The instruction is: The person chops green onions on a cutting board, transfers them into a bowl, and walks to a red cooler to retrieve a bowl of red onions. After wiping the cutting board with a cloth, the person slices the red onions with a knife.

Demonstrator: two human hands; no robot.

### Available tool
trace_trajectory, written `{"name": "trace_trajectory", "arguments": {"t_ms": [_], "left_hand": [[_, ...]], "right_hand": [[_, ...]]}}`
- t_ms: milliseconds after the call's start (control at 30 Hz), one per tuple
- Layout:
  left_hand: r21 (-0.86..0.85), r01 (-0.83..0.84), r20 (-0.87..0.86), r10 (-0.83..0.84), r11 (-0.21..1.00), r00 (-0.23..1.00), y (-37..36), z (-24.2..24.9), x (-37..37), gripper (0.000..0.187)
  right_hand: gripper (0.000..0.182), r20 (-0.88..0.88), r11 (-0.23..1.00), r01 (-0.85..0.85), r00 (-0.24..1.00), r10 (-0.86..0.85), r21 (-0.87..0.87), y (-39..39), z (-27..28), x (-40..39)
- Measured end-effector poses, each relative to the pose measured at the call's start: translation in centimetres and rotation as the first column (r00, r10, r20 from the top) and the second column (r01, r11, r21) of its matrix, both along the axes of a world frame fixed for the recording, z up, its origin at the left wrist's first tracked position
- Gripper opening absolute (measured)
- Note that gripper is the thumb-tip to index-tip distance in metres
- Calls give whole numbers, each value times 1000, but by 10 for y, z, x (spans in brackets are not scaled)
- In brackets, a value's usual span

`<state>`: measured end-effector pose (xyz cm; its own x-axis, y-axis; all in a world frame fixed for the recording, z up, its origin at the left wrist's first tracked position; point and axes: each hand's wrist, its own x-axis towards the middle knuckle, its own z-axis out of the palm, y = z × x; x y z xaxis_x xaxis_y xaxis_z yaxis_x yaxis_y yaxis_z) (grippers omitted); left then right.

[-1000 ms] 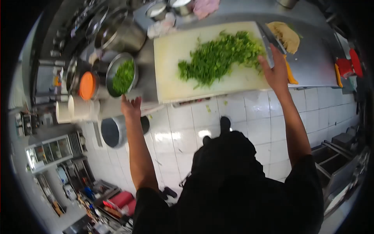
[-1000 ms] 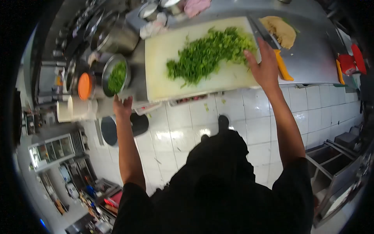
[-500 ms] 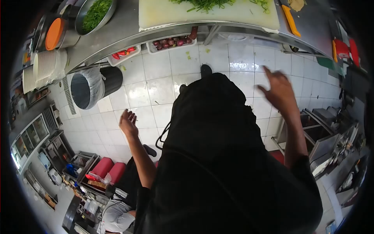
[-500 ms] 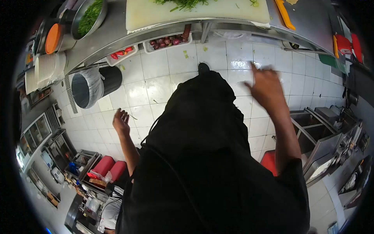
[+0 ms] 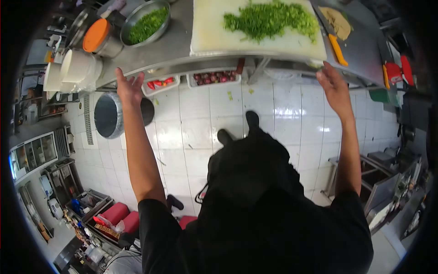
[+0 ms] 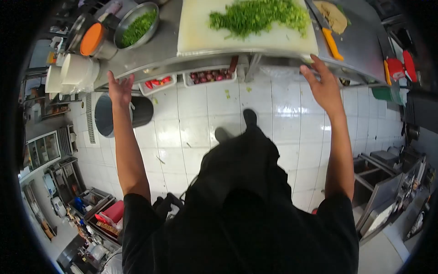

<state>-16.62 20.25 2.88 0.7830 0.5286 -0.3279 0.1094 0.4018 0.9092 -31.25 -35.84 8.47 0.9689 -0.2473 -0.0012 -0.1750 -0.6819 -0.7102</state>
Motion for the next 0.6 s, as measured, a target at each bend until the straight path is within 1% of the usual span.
{"name": "trace_trajectory", "arguments": {"t_ms": [33,67,100,133,233,333,367,433,467,533,600], "left_hand": [[-112,107,57,-101,988,993,19,-15,20,96],[-49,323,183,-309,945,933,32,-24,34,103],[-84,158,79,-151,984,985,16,-13,46,103],[-106,-16,-50,11,994,999,-2,-7,53,104],[-143,-46,-75,35,989,997,-13,-10,73,103],[0,-7,-106,7,1000,994,-34,-4,86,94],[57,30,-87,-25,998,996,-28,-21,97,75],[-35,127,45,-126,991,991,-14,-44,113,58],[-84,181,114,-171,980,979,-9,-55,123,49],[-156,118,-53,-128,981,990,-8,-53,146,34],[-144,74,-98,-89,987,991,-17,-50,145,32]], "right_hand": [[63,46,997,-11,999,14,-72,-12,-9,7],[63,73,995,0,997,7,-95,-20,-12,20],[63,92,994,11,996,-1,-112,-25,-15,28],[63,89,992,22,996,-11,-123,-29,-17,36],[62,90,988,58,995,-45,-145,-42,-16,60],[63,157,996,18,988,-4,-90,-59,-24,81],[63,165,992,-4,986,25,-126,-66,-27,88],[63,160,977,-24,985,59,-213,-82,-36,104],[65,169,980,-36,983,69,-196,-88,-42,113],[68,157,980,-47,985,77,-192,-95,-47,127],[72,138,977,-68,986,97,-201,-98,-50,148]]}}
